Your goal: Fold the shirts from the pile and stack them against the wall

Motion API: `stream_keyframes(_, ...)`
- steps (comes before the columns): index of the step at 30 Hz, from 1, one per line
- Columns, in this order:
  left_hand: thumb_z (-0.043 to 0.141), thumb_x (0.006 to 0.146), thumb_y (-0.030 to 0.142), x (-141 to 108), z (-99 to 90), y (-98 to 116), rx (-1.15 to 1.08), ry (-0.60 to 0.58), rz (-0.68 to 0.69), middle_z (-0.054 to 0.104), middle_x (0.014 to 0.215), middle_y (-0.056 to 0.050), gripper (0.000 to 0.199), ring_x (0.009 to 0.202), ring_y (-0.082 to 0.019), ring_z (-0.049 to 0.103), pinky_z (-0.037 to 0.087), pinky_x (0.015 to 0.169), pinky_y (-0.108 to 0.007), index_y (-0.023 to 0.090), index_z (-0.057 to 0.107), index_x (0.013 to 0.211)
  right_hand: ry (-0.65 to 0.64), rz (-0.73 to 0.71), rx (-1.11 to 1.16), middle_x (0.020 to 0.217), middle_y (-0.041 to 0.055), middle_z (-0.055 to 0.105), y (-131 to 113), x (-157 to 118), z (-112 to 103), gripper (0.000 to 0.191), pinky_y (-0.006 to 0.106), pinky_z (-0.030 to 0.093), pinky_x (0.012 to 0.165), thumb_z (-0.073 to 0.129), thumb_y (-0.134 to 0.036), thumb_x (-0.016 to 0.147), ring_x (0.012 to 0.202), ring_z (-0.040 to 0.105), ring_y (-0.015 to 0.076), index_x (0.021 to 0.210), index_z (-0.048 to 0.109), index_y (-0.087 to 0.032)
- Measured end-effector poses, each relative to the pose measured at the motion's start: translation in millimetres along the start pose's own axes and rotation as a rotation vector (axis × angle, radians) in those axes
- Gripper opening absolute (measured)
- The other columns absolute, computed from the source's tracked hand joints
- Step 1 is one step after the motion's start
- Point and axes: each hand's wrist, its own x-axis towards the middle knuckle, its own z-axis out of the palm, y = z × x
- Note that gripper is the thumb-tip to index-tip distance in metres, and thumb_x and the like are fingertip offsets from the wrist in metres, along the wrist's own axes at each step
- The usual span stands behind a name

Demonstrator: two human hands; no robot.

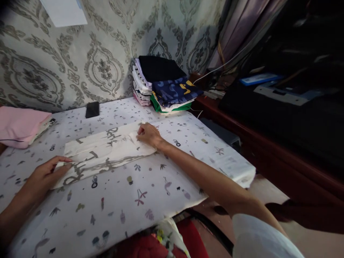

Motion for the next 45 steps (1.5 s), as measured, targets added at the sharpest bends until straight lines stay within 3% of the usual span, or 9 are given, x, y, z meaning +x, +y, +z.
stream_keyframes(3,0.033,0.089,0.061,-1,-8.1,21,0.245,0.054,0.059,0.066,0.089,-0.006,0.053,0.084,-0.031,0.064,0.044,0.063,-0.033,0.024,0.059,0.118,0.014,0.000,0.087,0.078,-0.0011,0.064,1,-2,0,0.009,0.025,0.039,0.065,0.071,-0.016,0.072,0.072,0.056,0.0133,0.075,0.063,-0.020)
stream_keyframes(6,0.033,0.093,0.058,10,-7.2,57,0.280,0.054,0.274,0.065,0.120,-0.013,0.050,0.109,-0.035,0.062,0.048,0.075,-0.037,0.022,0.057,0.118,0.020,0.031,0.156,0.080,-0.0007,0.066,1,-1,-1,0.014,0.025,0.040,0.065,0.070,-0.021,0.076,0.073,0.058,0.0140,0.089,0.064,-0.019)
stream_keyframes(10,0.036,0.096,0.053,42,19.8,110,0.073,-0.114,0.509,0.065,0.120,-0.012,0.044,0.101,-0.029,0.063,0.048,0.075,-0.034,0.021,0.057,0.118,-0.050,0.057,0.095,0.078,0.0000,0.068,1,1,-4,0.015,0.026,0.041,0.066,0.072,-0.022,0.076,0.074,0.060,0.0150,0.089,0.067,-0.020)
stream_keyframes(15,0.053,0.090,0.040,70,53.5,151,0.079,-0.153,0.482,0.066,0.093,-0.009,0.024,0.090,-0.027,0.062,0.044,0.072,-0.034,0.019,0.060,0.097,-0.056,0.003,0.139,0.073,-0.0013,0.064,1,-4,-7,0.011,0.025,0.038,0.063,0.070,-0.016,0.075,0.069,0.055,0.0128,0.071,0.060,-0.019)
stream_keyframes(19,0.052,0.089,0.032,75,58.3,150,0.001,-0.080,0.530,0.058,0.076,-0.001,0.012,0.076,-0.021,0.057,0.042,0.069,-0.032,0.021,0.056,0.086,0.052,-0.072,0.275,0.075,-0.0014,0.062,2,-10,-11,0.011,0.024,0.039,0.065,0.068,-0.017,0.078,0.071,0.053,0.0120,0.073,0.058,-0.019)
stream_keyframes(27,0.045,0.098,0.034,68,56.6,149,0.060,0.085,0.738,0.061,0.109,-0.012,0.028,0.107,-0.030,0.056,0.047,0.092,-0.045,0.019,0.060,0.116,0.082,-0.019,0.198,0.083,0.0026,0.070,3,-43,-43,0.015,0.027,0.039,0.066,0.053,-0.021,0.092,0.069,0.057,0.0140,0.099,0.065,-0.019)
stream_keyframes(34,0.029,0.105,0.044,55,80.3,165,-0.020,-0.227,1.017,0.054,0.147,-0.015,0.049,0.136,-0.027,0.048,0.040,0.113,-0.044,0.017,0.052,0.139,0.003,0.006,0.196,0.079,-0.0009,0.068,10,-96,-37,0.024,0.027,0.041,0.064,0.063,-0.026,0.086,0.067,0.058,0.0137,0.110,0.063,-0.022)
stream_keyframes(41,0.021,0.105,0.056,66,94.1,162,0.099,-0.339,1.023,0.031,0.165,-0.012,0.064,0.155,-0.024,0.022,0.019,0.125,-0.046,0.018,0.034,0.155,-0.057,0.009,0.079,0.068,-0.0031,0.064,12,-98,-34,0.021,0.027,0.040,0.061,0.057,-0.016,0.082,0.061,0.056,0.0141,0.101,0.065,-0.023)
stream_keyframes(45,0.021,0.104,0.057,59,89.4,162,0.091,-0.342,0.998,0.027,0.167,-0.011,0.066,0.156,-0.023,0.018,0.015,0.126,-0.042,0.019,0.030,0.157,0.057,-0.032,-0.107,0.088,0.0044,0.070,1,-94,-35,0.018,0.030,0.042,0.064,0.054,-0.019,0.086,0.068,0.060,0.0173,0.099,0.068,-0.022)
